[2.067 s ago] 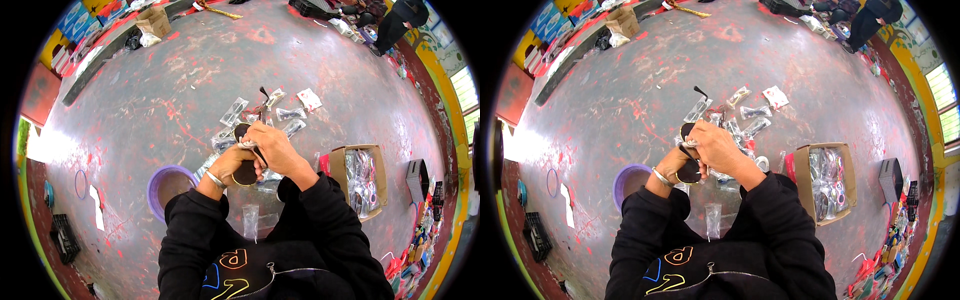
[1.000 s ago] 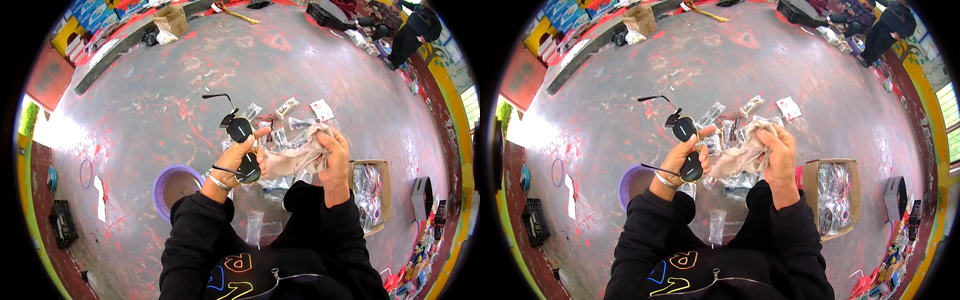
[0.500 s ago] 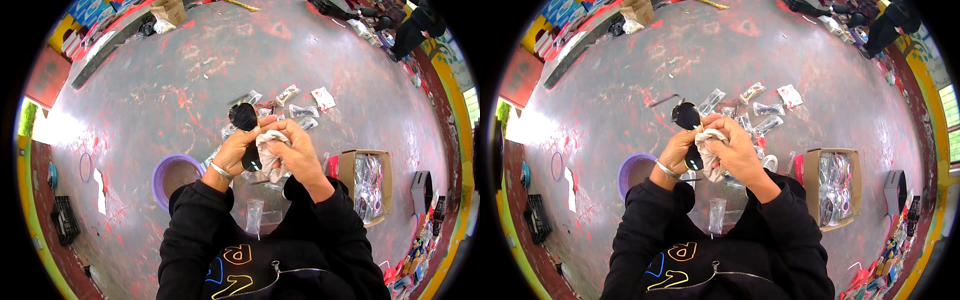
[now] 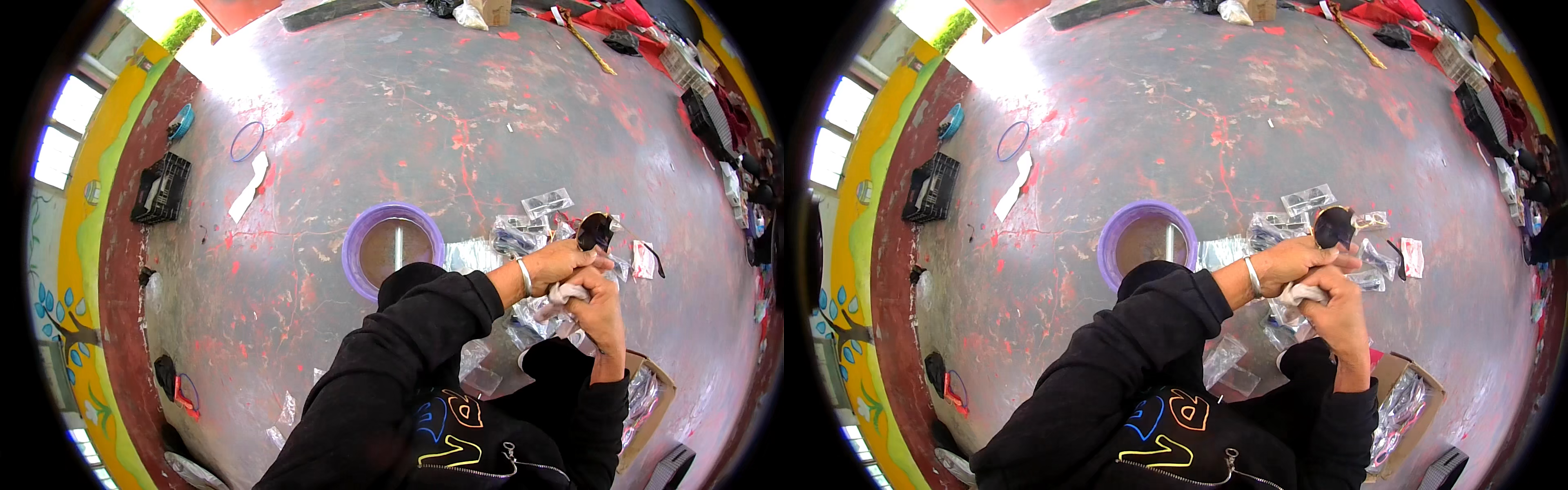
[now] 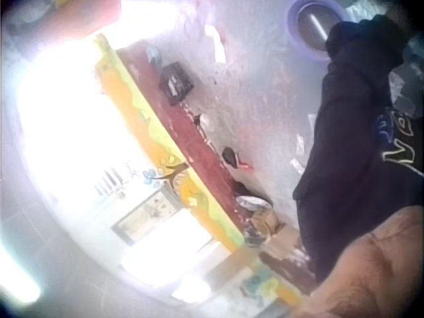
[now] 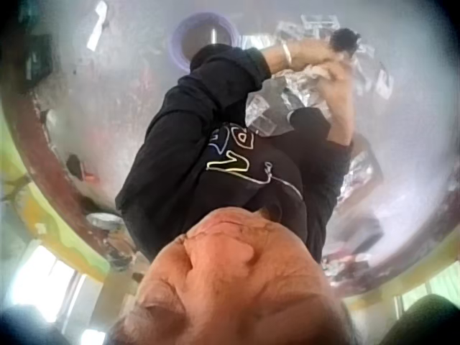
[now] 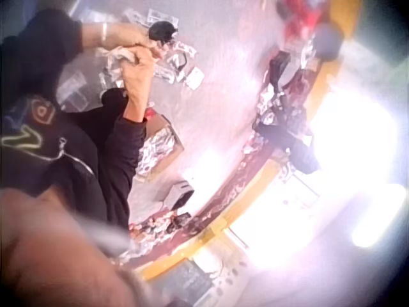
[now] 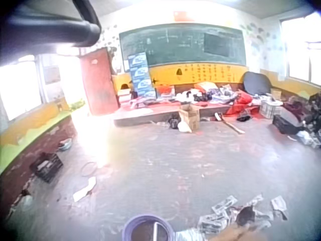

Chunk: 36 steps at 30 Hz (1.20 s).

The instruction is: The person sits on the floor and unpacks sunglasses from plastic bags. They wipe the lenses with a cloth, adjust the frames, and then place the sunglasses back into a plastic bag.

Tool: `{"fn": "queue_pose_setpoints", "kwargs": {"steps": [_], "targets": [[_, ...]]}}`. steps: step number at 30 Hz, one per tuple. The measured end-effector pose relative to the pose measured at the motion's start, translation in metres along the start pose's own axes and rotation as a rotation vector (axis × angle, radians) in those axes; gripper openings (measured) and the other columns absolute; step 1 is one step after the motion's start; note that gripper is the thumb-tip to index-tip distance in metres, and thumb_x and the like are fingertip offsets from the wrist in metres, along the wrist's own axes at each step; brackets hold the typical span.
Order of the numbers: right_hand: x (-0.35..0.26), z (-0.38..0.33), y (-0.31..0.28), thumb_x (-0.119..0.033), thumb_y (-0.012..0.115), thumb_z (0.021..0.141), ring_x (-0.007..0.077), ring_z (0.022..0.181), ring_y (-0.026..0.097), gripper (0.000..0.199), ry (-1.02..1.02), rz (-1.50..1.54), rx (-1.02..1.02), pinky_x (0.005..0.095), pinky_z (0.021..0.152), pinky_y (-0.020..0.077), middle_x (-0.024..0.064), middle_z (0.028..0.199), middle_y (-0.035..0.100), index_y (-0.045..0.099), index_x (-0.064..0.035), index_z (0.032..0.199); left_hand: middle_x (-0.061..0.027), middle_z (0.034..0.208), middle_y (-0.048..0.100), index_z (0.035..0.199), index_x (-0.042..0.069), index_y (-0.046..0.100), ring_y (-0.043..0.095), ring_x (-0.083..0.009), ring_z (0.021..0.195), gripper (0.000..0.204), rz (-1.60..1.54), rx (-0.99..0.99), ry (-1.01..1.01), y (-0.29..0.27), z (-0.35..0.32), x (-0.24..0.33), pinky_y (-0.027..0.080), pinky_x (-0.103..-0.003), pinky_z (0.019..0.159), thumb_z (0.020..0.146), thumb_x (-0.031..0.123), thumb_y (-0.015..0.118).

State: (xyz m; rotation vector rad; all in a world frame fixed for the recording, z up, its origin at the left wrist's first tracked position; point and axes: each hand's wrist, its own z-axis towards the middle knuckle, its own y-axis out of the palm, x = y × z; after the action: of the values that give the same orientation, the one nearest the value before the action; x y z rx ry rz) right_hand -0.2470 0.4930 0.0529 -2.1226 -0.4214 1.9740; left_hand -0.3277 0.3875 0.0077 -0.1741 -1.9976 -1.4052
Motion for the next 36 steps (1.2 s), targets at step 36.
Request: {"fn": "queue_pose_setpoints", "kwargs": {"steps": [36], "targets": [[0.149,-0.195,-0.218,-0.010,0.056,0.075,0.0119,0.069,0.055,0.019,0.158,0.659,1.388,0.0278,0.061,0.0454,0.0040,0.082,0.059,0.060,-0.0021,0.092,-0.0144,0.129,0.039,0.130,0.000,0.028,0.036,-0.0236,0.121,0.053,-0.046,0.096,0.050,0.010,0.026,-0.002,0.038,-0.033,0.097,0.081,-0.003,0.047]]}}
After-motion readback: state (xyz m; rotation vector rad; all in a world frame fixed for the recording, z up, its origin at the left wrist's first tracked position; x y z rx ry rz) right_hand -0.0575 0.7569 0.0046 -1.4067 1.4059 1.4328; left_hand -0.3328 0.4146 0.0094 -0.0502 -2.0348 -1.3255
